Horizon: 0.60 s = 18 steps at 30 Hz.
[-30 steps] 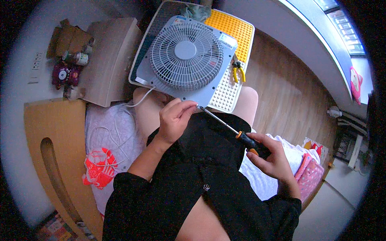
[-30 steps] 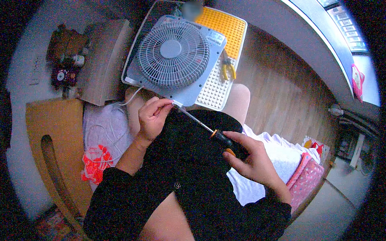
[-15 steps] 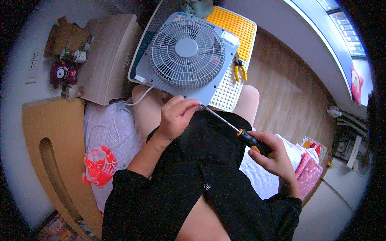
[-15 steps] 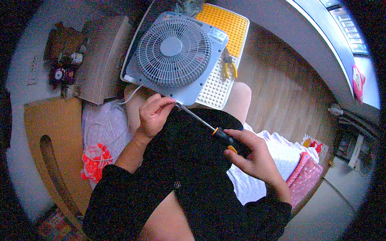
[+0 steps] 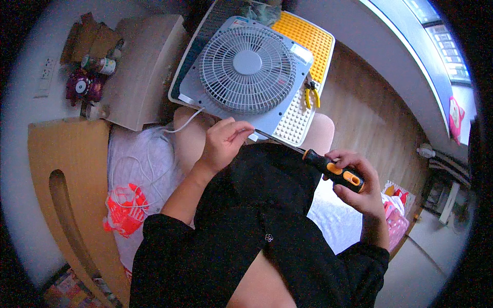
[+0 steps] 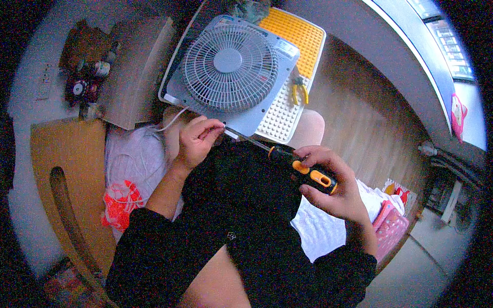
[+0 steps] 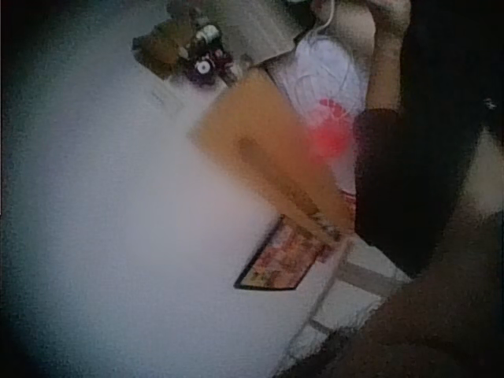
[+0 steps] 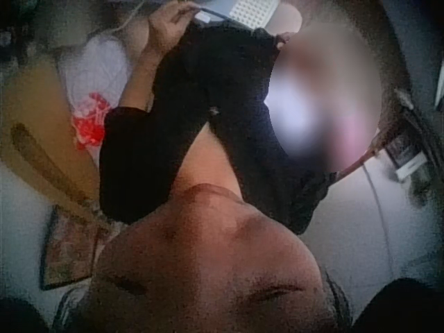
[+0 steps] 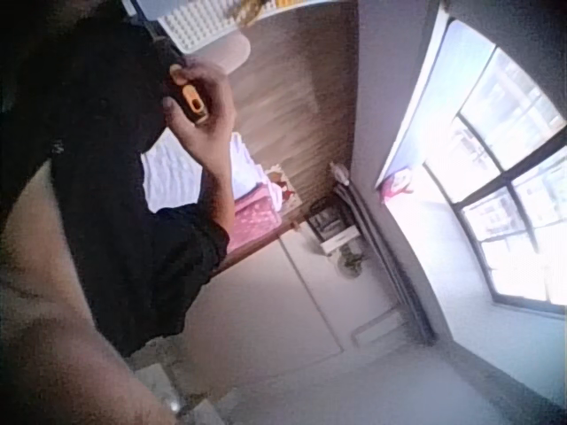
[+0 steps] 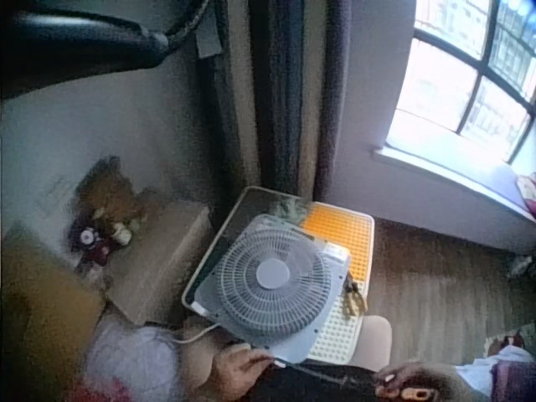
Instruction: The person uses a screwdriver to remove screws from the back of a small white fan. They place the screws on a nearby yellow mat and continue to unscrew the casing.
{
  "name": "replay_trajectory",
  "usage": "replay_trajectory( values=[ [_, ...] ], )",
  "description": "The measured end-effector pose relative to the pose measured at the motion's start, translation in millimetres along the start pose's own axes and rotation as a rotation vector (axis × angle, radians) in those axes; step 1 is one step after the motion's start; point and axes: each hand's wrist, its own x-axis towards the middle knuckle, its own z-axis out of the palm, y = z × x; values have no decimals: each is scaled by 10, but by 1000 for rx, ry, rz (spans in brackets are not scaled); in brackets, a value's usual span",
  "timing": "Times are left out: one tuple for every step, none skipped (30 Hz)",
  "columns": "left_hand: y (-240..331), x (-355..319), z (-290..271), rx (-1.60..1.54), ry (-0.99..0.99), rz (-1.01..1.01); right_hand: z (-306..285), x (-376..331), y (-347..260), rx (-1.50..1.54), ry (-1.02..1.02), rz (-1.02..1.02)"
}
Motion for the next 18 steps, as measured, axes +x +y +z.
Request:
replay_trajectory(
  values=[
    [-14, 1, -23, -12, 25, -15, 19, 69, -45, -38, 14, -44],
    [-33, 9, -51, -26, 51, -29, 48, 150, -83, -77, 34, -85],
    [-56, 17, -91, -38, 78, -42, 83, 239, -119, -115, 52, -127],
    [-79, 33, -147, -10, 99, -31, 124, 339, -155, -152, 70, -170],
    [-115, 70, -209, 13, 114, -19, 182, 456, -189, -178, 79, -232],
    [-154, 114, -276, 36, 129, -6, 231, 584, -243, -231, 40, -288],
    [-199, 166, -349, 87, 150, 12, 274, 722, -315, -284, 2, -344],
    [-260, 212, -446, 143, 174, 23, 326, 889, -381, -331, -44, -399],
    [-326, 251, -533, 200, 196, 34, 378, 1062, -439, -414, -75, -473],
    [-409, 300, -627, 228, 204, 34, 447, 1228, -475, -448, -67, -507],
    [-505, 354, -740, 251, 214, 32, 519, 1415, -558, -478, -123, -499],
    [-583, 435, -843, 268, 214, 36, 578, 1581, -655, -510, -168, -488],
    [-658, 532, -951, 372, 197, 104, 651, 1752, -734, -539, -168, -509],
    [-763, 608, -1032, 389, 181, 119, 724, 1946, -754, -566, -173, -530],
    [-837, 705, -1102, 402, 161, 141, 781, 2130, -778, -584, -167, -563],
    [-921, 797, -1166, 414, 139, 162, 829, 2291, -818, -582, -180, -513],
    [-1029, 848, -1236, 428, 109, 133, 886, 2468, -816, -628, -164, -533],
    [-1143, 924, -1292, 417, 84, 130, 946, 2628, -822, -681, -139, -548]
  ],
)
